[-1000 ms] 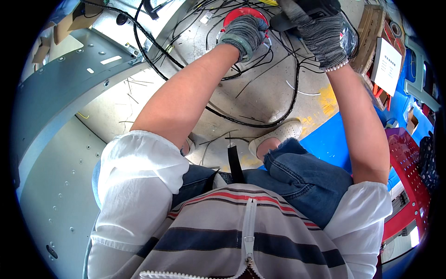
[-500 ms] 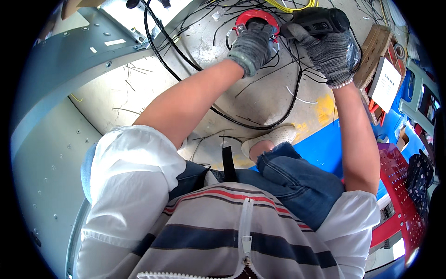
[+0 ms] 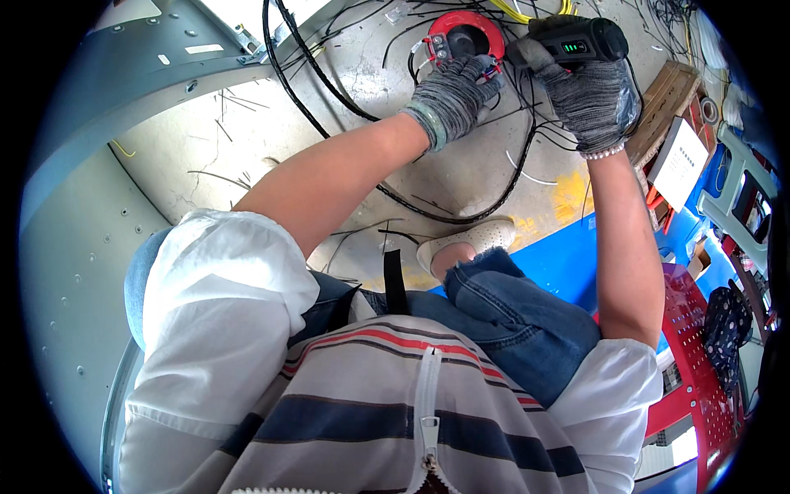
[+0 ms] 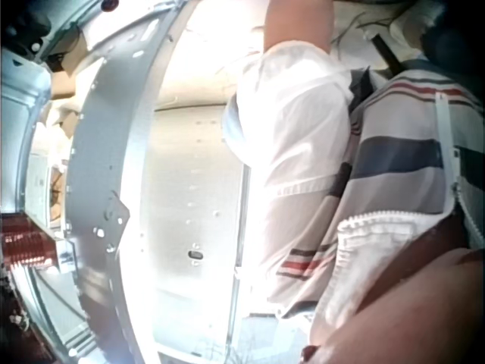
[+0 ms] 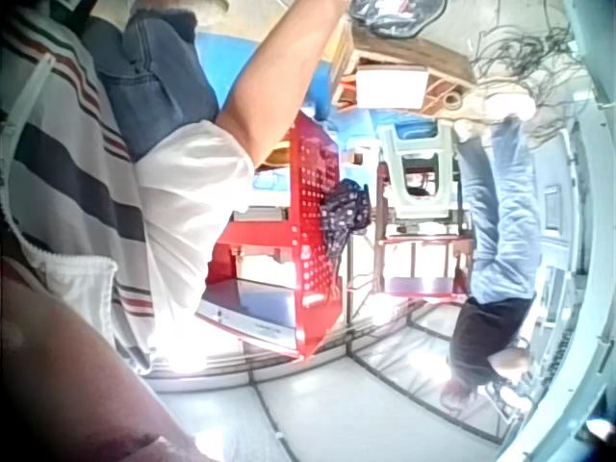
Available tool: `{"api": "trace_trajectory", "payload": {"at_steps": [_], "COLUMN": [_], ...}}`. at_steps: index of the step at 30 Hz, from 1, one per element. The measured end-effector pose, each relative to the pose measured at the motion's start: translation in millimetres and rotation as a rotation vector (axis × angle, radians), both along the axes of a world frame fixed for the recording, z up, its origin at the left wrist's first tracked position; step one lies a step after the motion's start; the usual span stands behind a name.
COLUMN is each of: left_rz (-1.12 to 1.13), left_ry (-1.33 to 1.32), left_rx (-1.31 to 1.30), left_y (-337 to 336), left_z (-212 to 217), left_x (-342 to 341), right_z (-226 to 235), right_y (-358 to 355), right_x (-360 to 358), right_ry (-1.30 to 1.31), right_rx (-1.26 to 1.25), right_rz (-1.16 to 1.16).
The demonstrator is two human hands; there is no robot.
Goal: The person sits on the floor and uses a handheld tool to strip and connect wires to red circular components. They then handle a silver metal box and connect wires to it before placing it into a metal enclosure.
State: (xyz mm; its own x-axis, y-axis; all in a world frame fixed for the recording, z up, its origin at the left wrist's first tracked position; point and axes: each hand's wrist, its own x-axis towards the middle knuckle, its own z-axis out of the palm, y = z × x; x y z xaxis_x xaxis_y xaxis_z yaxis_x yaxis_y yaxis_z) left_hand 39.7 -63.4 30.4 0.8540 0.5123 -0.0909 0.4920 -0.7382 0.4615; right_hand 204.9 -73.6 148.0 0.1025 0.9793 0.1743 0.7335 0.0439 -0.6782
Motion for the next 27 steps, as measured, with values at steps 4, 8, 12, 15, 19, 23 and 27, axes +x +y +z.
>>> {"api": "trace_trajectory", "payload": {"at_steps": [4,8,12,15,19,23,27], "left_rz": [0.013,0.005,-0.002,-0.005,0.003,-0.019,0.0], "left_ry": [0.017,0.009,-0.024,-0.004,0.001,0.039,0.055], "left_rx": [-0.019,0.067,0.032,0.012,0.037,0.052,0.109], "left_y": [-1.4,-2.5,-1.7,-1.1,-1.6,-2.4,-4.7], "left_z": [-0.8,-4.8,-3.5,-0.8,0.3,-7.9,-10.7], "left_x": [-0.6,-2.0,-3.4,-3.2,-3.2,-1.2,-0.4], "right_z": [-2.5,0.7,5.5,-4.7,2.3,1.9,-4.0], "right_y": [1.1,-4.4,-3.8,-3.9,-4.8,-3.5,-6.4], "right_x": [3.2,-2.5,-7.4,-2.5,-5.8,-10.2,-10.4], "right_ry": [-0.005,-0.118,-0.096,-0.058,-0.174,-0.101,-0.03], "right_rx": [0.002,0.0,-0.023,0.003,-0.004,-0.031,-0.033], "right_rz": [0.002,-0.037,-0.047,-0.033,-0.029,-0.007,-0.004]}}
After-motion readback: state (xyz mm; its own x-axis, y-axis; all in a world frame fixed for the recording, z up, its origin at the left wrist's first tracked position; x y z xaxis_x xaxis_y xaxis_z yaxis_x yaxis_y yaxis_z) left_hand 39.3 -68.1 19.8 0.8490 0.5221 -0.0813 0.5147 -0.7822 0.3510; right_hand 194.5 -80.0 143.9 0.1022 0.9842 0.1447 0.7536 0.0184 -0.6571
